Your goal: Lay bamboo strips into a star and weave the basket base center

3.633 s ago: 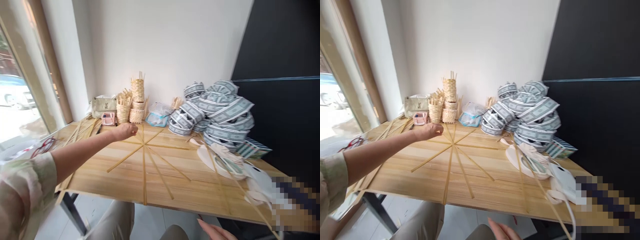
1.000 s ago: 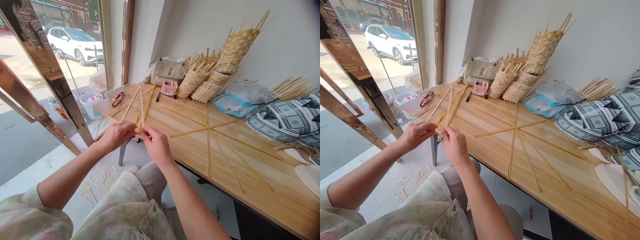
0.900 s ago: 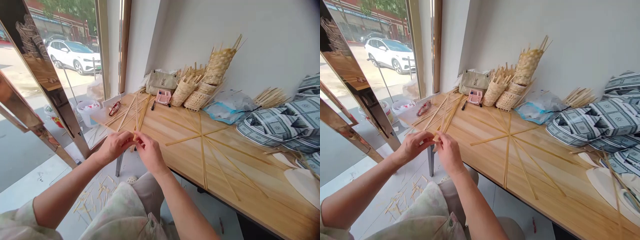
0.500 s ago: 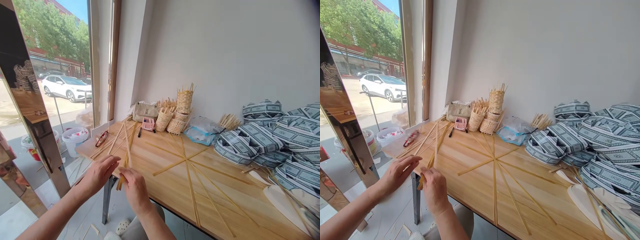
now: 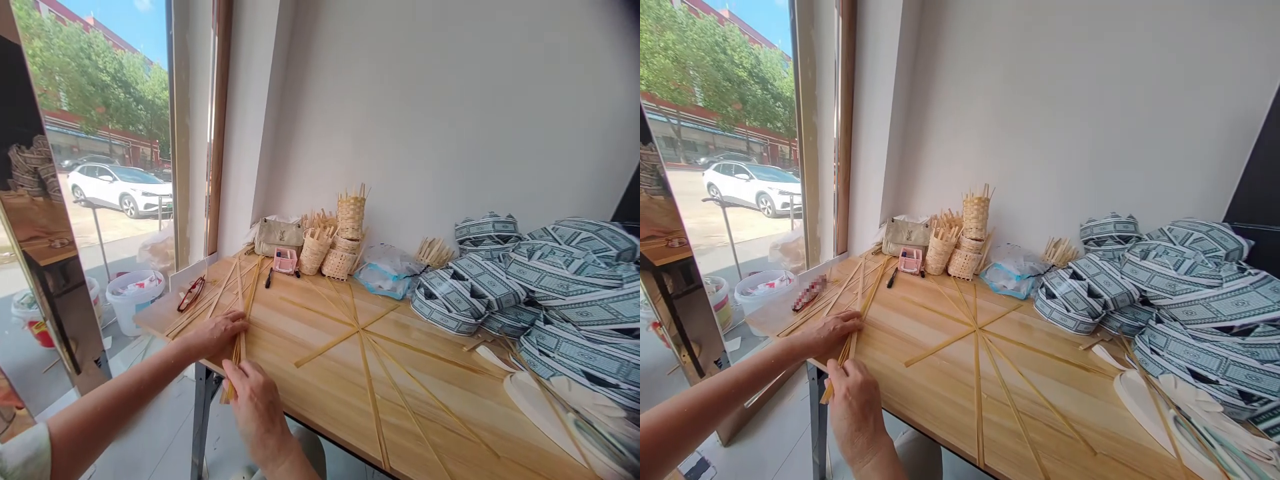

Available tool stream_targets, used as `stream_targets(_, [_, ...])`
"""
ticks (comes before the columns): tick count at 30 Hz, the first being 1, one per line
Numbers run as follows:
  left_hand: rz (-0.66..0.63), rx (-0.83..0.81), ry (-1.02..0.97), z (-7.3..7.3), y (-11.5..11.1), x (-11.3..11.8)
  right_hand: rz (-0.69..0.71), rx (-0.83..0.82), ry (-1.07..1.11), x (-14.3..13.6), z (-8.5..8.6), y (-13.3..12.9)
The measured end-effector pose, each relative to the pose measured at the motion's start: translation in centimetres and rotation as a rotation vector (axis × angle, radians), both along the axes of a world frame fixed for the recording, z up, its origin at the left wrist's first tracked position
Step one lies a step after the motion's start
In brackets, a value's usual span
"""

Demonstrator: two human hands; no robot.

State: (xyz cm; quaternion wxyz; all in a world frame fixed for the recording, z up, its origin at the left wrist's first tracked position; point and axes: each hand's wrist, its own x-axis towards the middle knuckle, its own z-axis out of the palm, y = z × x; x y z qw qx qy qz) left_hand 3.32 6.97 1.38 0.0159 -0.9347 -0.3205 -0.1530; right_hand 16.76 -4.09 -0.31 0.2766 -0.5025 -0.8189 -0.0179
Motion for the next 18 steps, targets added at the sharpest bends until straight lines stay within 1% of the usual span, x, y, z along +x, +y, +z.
stream_targets(4, [0.030, -0.024, -0.109, 0.4, 0.1, -0.6, -0.014, 0.039, -0.008, 0.1, -0.2, 0.0])
stream_targets(8, [0.084, 0.050, -0.242, -0.1, 0.8, -1.7, -0.027, 0.082, 0.004, 0.4, -0.5, 0.0])
stream_targets(11, [0.093, 0.062, -0.292, -0.4, 1.0, -2.5, -0.038, 0.089, 0.027, 0.6, -0.5, 0.0])
stream_targets(15, [0.089, 0.002, -0.333, 0.2, 0.3, -3.3, -0.088, 0.073, 0.050, 0.7, -0.1, -0.2])
stream_targets(18, [0.183, -0.078, -0.482, 0.7, -0.1, -3.7, -0.091, 0.053, 0.082, 0.7, 0.2, -0.4])
